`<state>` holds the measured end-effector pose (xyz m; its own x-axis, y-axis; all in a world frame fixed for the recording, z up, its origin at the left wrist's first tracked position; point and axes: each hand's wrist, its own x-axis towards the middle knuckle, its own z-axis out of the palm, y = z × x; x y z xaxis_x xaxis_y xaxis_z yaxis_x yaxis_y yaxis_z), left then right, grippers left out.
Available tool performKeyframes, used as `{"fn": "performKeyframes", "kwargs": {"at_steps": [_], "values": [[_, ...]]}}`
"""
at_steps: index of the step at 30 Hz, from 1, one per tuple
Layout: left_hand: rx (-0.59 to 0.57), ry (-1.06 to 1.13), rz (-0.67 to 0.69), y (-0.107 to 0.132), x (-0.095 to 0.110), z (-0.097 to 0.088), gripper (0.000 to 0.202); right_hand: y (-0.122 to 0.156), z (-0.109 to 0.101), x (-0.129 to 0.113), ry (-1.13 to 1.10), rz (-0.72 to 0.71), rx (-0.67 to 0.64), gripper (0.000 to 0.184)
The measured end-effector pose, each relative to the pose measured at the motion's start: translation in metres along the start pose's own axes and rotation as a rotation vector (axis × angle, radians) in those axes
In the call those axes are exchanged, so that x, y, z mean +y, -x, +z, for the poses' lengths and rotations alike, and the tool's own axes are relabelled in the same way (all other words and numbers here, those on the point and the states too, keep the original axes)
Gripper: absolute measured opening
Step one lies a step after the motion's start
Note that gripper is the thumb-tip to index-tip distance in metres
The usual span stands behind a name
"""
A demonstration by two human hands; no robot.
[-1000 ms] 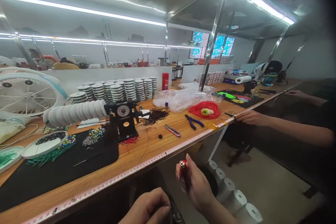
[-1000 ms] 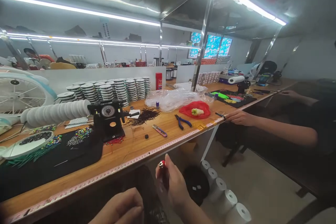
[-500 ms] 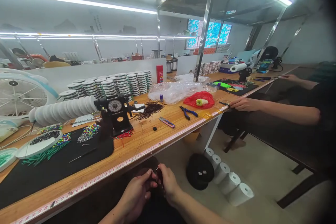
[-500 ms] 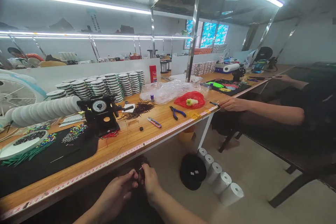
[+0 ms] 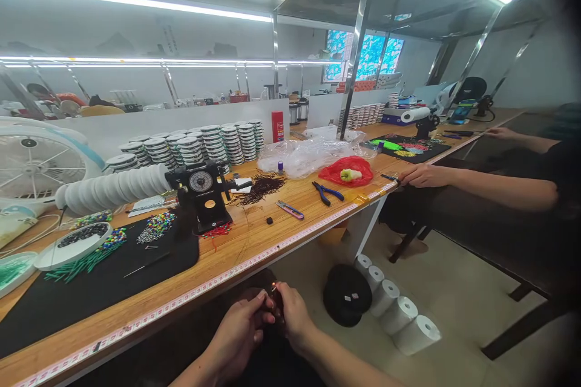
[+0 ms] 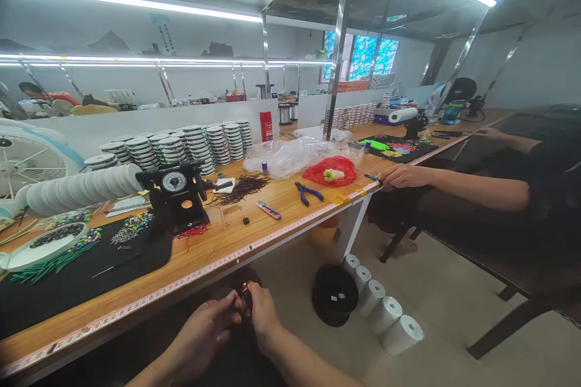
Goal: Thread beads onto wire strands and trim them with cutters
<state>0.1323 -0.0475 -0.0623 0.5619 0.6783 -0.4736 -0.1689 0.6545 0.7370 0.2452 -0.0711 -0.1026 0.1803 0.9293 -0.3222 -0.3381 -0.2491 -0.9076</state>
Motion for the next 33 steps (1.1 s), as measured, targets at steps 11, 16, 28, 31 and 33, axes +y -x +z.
{"fn": "performKeyframes", "kwargs": {"at_steps": [11, 16, 28, 31, 33], "values": [[-0.016, -0.005, 0.014, 0.0006, -0.0005, -0.0001, 0.021, 0.001, -0.0003, 0.0003, 0.023, 0.013, 0.041, 0.044], [-0.008, -0.012, 0.01, 0.0029, 0.0007, 0.0019, 0.02, 0.0017, 0.0008, -0.0008, 0.015, 0.013, 0.06, 0.042], [-0.02, 0.036, 0.001, 0.0009, 0.0, 0.0009, 0.02, 0.0007, -0.0022, 0.004, 0.031, 0.026, 0.029, 0.046], [-0.012, 0.042, -0.002, 0.0025, -0.0002, 0.0012, 0.02, -0.0001, -0.0027, 0.0057, 0.039, 0.017, 0.041, 0.046], [-0.01, 0.041, -0.002, 0.0038, -0.0004, 0.0005, 0.02, 0.0, -0.0029, 0.0061, 0.052, 0.01, 0.051, 0.048]]}}
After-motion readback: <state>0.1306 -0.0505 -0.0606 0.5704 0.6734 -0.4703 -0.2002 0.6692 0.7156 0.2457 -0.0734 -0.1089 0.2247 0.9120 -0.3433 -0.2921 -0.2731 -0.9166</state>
